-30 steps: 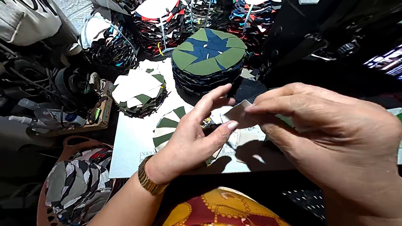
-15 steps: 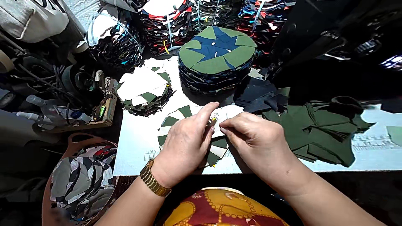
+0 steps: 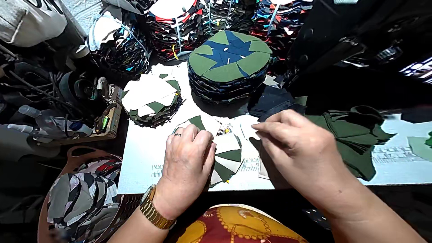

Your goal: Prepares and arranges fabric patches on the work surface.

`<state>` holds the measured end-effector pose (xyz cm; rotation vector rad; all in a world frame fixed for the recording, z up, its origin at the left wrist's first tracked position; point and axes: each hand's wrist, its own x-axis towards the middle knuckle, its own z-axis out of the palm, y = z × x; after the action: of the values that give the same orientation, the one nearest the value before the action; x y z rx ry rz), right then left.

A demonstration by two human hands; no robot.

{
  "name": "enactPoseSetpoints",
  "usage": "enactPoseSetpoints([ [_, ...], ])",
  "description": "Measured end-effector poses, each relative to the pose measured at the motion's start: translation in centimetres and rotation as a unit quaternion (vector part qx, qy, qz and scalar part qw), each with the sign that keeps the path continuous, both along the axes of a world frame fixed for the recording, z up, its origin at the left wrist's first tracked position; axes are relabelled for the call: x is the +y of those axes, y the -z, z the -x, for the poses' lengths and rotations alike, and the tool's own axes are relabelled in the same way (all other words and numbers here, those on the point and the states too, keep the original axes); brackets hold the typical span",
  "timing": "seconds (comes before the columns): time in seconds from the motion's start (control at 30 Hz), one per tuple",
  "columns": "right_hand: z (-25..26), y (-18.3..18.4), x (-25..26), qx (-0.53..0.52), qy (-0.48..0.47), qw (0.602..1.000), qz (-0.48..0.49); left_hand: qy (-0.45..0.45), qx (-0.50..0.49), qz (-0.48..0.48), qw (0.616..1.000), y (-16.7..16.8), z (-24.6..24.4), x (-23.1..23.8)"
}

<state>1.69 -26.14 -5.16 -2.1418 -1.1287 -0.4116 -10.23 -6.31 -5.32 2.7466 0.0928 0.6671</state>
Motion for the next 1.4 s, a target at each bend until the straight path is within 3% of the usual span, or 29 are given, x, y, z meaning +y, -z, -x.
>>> enactPoseSetpoints([
  [0.23,0.4,0.4,0.3,0.023,-0.013,1.000,0.005,0.004,0.015,-0.014,1.000,0.1,-0.3,-0.3],
  [0.53,2.2,1.9,0.7,-0.030,-0.054,0.992,0.110,0.022,0.011,-0.048,0.999,-0.1,-0.8,-0.5],
  [0.67,1.3,0.4,-2.2,-0.002,-0.054,0.996,0.064,0.022,0.028,-0.046,0.998,0.0,-1.9,-1.3],
  [0.87,-1.4,-0.4,-9.3,-0.003,-0.009,0.996,0.090,0.001,0.165,-0.117,0.979,2.1,-2.2,-3.2],
  [1.17,-1.6,1.9,-10.8,-0.004,-0.017,0.998,0.054,0.201,0.122,-0.106,0.966,2.1,-1.2,0.0],
  [1.4,-2.1,1.7,-10.6,0.002,-0.041,0.998,0.045,0.212,0.131,-0.106,0.963,2.0,-1.1,0.3],
])
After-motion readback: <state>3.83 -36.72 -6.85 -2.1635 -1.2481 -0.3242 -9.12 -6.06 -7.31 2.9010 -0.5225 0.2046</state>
